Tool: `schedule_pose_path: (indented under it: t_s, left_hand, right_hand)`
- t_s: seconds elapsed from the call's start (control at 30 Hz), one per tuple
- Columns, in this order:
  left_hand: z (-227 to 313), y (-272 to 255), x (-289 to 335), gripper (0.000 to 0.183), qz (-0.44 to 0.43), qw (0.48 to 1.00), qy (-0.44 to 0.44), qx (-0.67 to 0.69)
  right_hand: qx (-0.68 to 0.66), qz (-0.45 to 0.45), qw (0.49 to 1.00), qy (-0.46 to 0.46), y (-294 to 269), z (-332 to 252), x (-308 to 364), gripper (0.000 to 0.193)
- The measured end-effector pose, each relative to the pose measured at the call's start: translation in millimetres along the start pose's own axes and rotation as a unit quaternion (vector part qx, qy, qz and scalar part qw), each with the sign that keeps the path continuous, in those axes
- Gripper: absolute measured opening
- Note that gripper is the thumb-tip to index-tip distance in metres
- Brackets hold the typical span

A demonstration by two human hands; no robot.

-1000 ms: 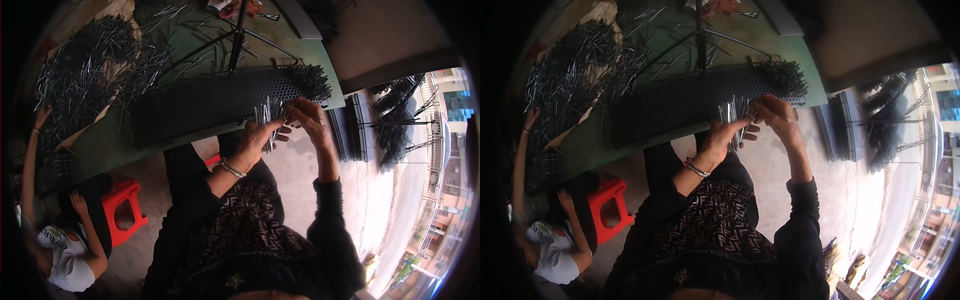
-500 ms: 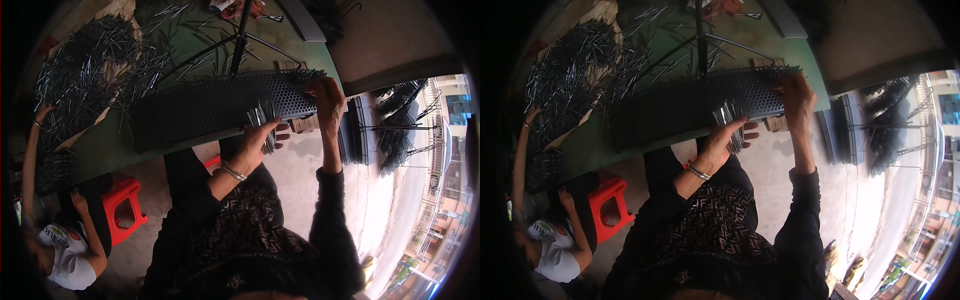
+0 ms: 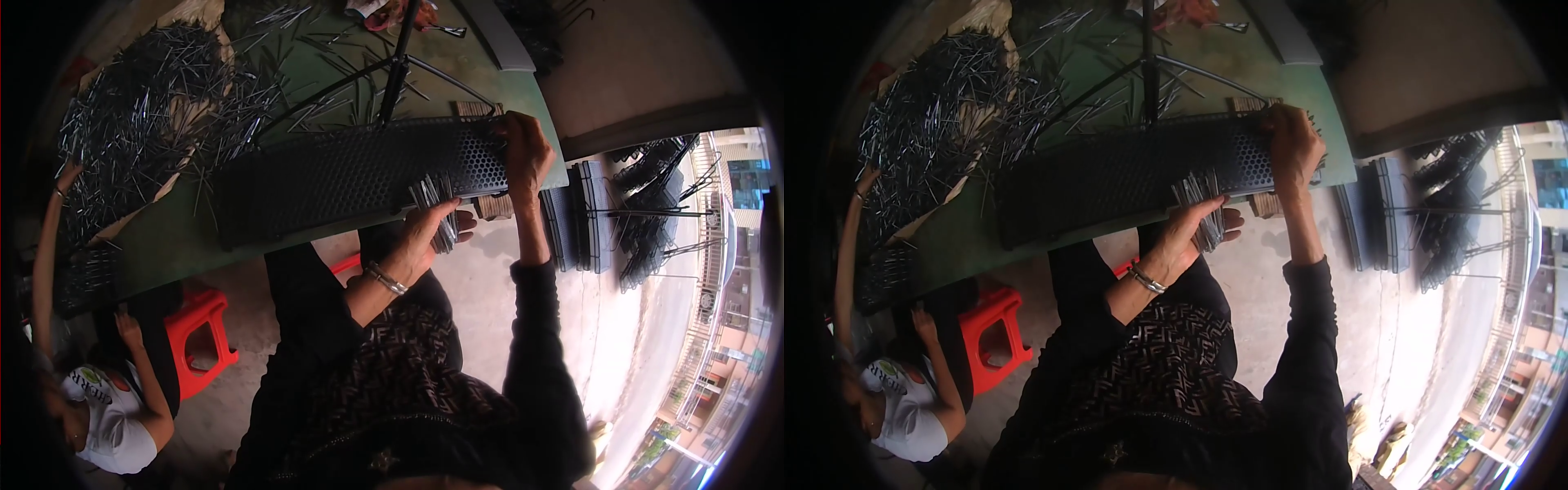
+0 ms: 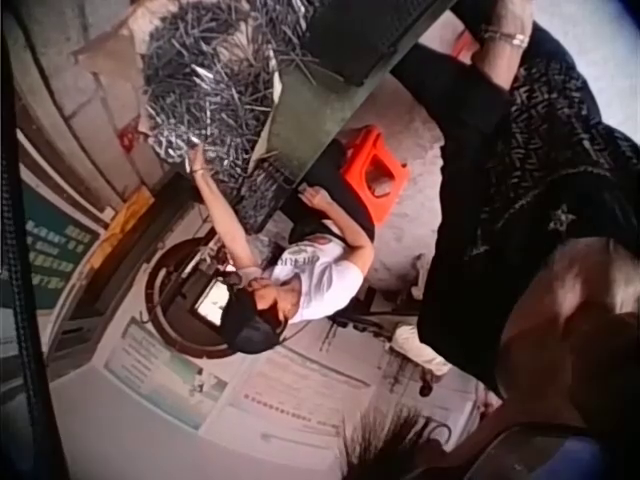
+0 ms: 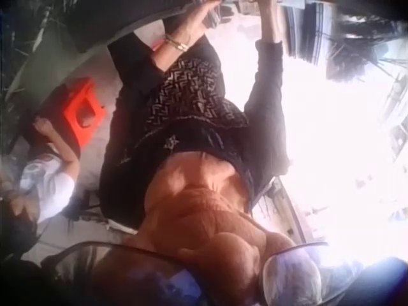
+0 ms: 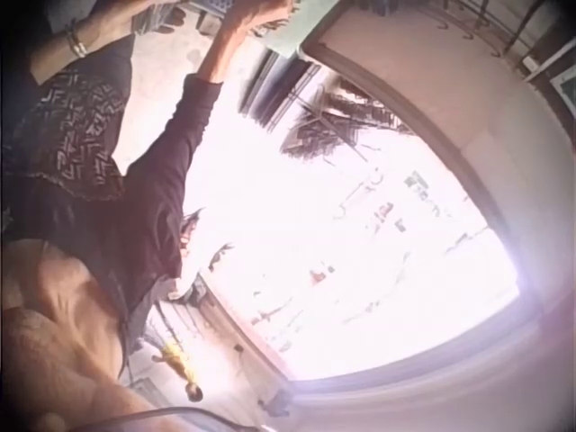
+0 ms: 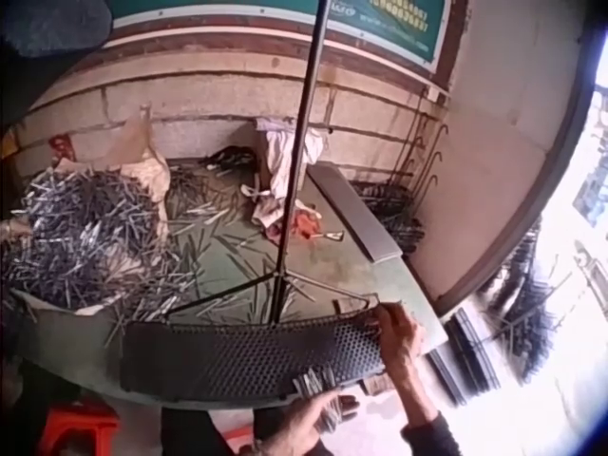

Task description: Manually inserting metal spikes into a wire mesh grid.

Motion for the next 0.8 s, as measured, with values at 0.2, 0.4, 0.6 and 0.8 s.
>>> schedule_pose_path:
  t_s: [0.2,0.4,0.6,0.8]
  left_hand:
    - [2,1,3,0.022,0.000,1.000,0.004,-0.017]
    - [1,1,11,0.023,0.006,1.000,-0.018,-0.025]
    - [0,-5,12,0.020,0.015,1.000,-0.003,-0.023]
    - [7,0,14,0.019,0.009,0.998,0.016,-0.063]
  right_hand:
    - [0.020,0.010,0.999,-0.023,1,-8,4,0.012]
    - [0.029,0.007,0.999,-0.026,0,-11,6,0.013]
    - [0.045,-0.023,0.999,-0.010,3,-10,2,0.016]
    - [0.033,-0.102,0.993,0.050,19,10,-9,0.017]
Point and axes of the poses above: each hand's wrist, its own x-axis away from the middle knuckle, its own y-axis out of the palm, z = x × y, the point moved 9 cm from there along -x, towards the middle knuckle, and after that the axes turned 2 degrees about -x, right-handed, at the moved point
